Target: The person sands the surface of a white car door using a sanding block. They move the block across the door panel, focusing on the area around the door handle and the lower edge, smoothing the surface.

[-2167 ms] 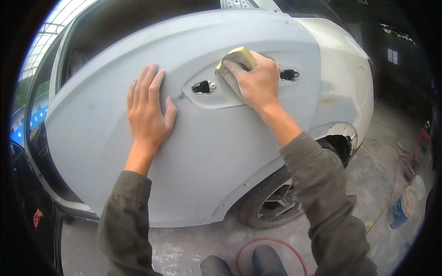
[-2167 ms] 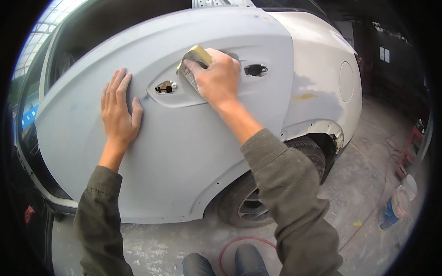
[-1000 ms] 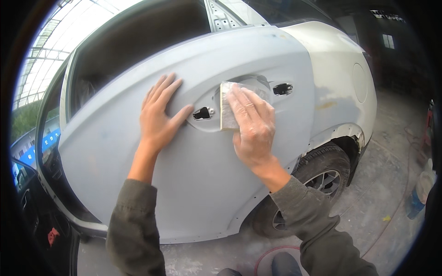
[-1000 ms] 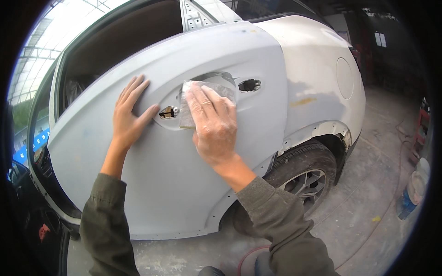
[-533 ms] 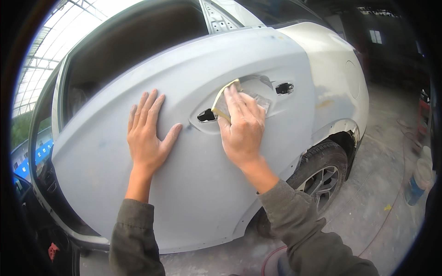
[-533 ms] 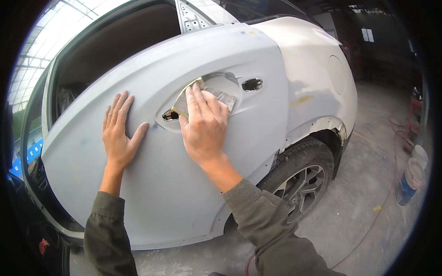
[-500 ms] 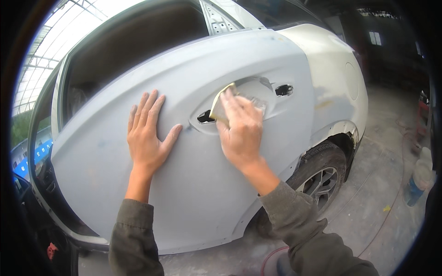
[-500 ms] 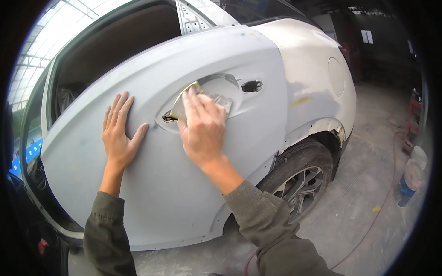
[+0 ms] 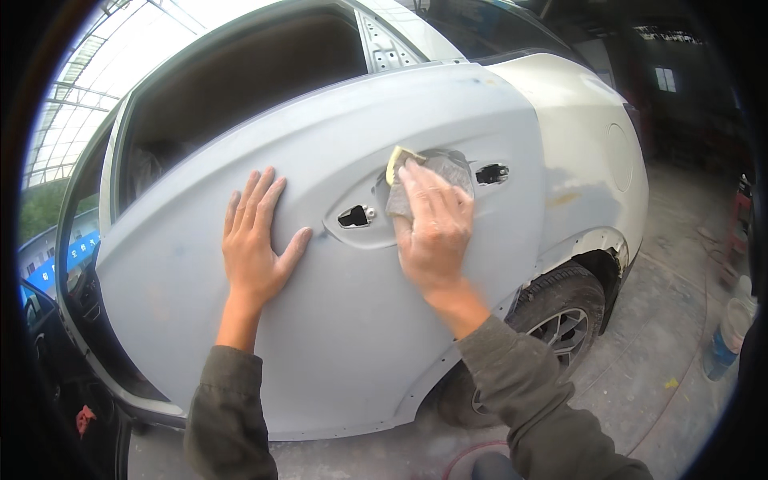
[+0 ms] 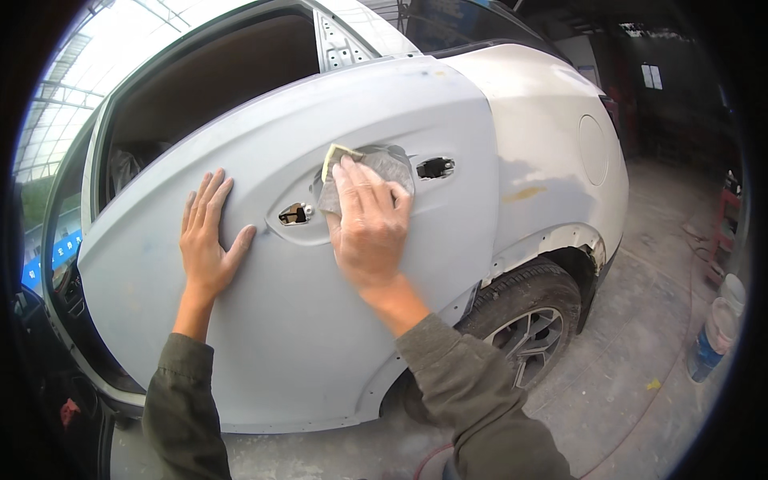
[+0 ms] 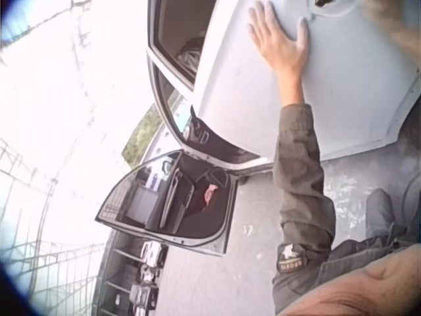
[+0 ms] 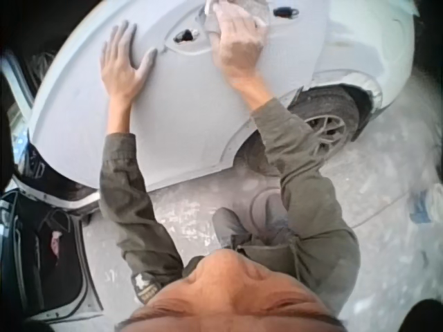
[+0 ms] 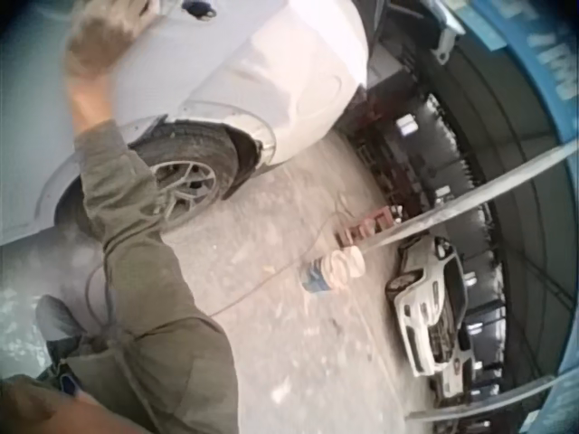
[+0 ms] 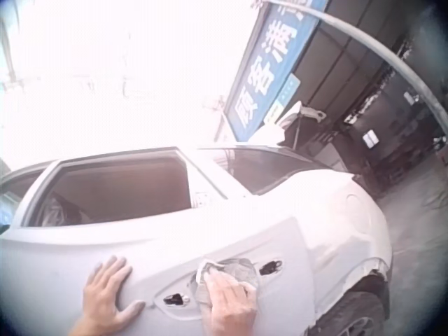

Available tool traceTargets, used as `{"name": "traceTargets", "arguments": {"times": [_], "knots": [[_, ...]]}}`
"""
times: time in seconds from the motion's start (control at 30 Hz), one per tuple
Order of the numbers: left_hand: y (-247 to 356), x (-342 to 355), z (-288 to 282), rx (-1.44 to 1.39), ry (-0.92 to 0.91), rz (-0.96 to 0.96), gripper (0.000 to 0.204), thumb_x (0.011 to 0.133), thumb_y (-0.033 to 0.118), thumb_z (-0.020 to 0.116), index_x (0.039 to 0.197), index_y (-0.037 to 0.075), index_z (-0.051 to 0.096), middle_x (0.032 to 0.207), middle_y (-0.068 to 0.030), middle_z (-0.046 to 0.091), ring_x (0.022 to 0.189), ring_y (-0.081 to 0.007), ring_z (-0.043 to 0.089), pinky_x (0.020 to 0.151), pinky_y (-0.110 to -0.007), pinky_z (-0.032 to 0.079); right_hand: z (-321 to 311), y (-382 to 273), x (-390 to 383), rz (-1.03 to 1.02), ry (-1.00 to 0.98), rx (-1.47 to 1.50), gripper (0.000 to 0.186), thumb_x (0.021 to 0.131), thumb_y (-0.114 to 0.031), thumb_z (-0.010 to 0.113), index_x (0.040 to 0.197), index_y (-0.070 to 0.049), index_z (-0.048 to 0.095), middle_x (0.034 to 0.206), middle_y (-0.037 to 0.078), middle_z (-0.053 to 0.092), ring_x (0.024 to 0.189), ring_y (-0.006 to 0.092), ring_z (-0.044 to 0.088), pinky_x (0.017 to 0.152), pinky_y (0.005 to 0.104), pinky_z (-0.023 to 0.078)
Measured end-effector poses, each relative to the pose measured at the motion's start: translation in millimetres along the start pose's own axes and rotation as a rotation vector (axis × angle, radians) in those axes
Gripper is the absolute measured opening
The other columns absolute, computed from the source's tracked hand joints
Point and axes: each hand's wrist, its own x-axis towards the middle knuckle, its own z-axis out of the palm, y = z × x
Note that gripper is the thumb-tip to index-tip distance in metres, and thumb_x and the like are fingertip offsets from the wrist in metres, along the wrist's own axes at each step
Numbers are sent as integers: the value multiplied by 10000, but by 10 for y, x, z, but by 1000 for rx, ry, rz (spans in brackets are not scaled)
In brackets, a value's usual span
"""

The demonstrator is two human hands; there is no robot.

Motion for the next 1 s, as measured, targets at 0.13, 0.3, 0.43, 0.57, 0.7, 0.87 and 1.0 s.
{"name": "traceTargets", "arguments": {"times": [0.13,0.3,0.43,0.57,0.7,0.87,1.0], "knots": [[50,10,3,8,24,13,706,900,358,785,1520,96,570,1626,-106,545,1559,-321,435,1300,-522,301,45,-108,-102,37,-72,41,503,780,5,797,1280,-25,757,1339,104,763,1242,267,684,1037,423,461],[33,4,39,17,40,28,704,892,342,780,1519,100,570,1620,-111,551,1543,-323,458,1289,-527,320,-150,202,2,-175,-304,261,455,795,-14,798,1247,-59,779,1307,100,778,1232,264,695,1017,417,489],[-2,-8,60,36,-3,6,711,926,378,703,1568,126,530,1662,-99,506,1580,-320,403,1333,-523,260,-486,555,250,-413,-349,218,371,829,-80,805,1199,-74,785,1266,65,790,1198,225,720,1026,405,489],[6,-14,36,51,5,3,699,922,372,719,1552,123,546,1650,-97,520,1569,-315,420,1318,-520,284,-433,506,240,-365,-92,47,409,830,-86,806,1237,-80,771,1293,68,779,1220,222,721,1060,404,470],[22,-14,27,59,33,17,671,915,359,747,1518,115,580,1622,-95,551,1543,-309,461,1290,-518,327,-183,273,119,-242,-195,27,518,814,-37,790,1328,-73,740,1408,77,727,1327,249,657,1117,435,450],[38,-30,72,63,47,21,665,912,355,747,1510,116,587,1616,-96,556,1538,-308,468,1287,-512,334,-134,124,69,-230,-332,227,509,833,39,743,1333,-57,743,1370,78,747,1321,281,656,1087,435,505],[36,-27,47,53,57,23,658,910,346,748,1506,114,589,1604,-95,569,1531,-308,479,1280,-502,345,-196,390,225,-382,-361,248,456,828,26,737,1277,-48,761,1326,78,762,1287,261,680,1068,426,529]]}}
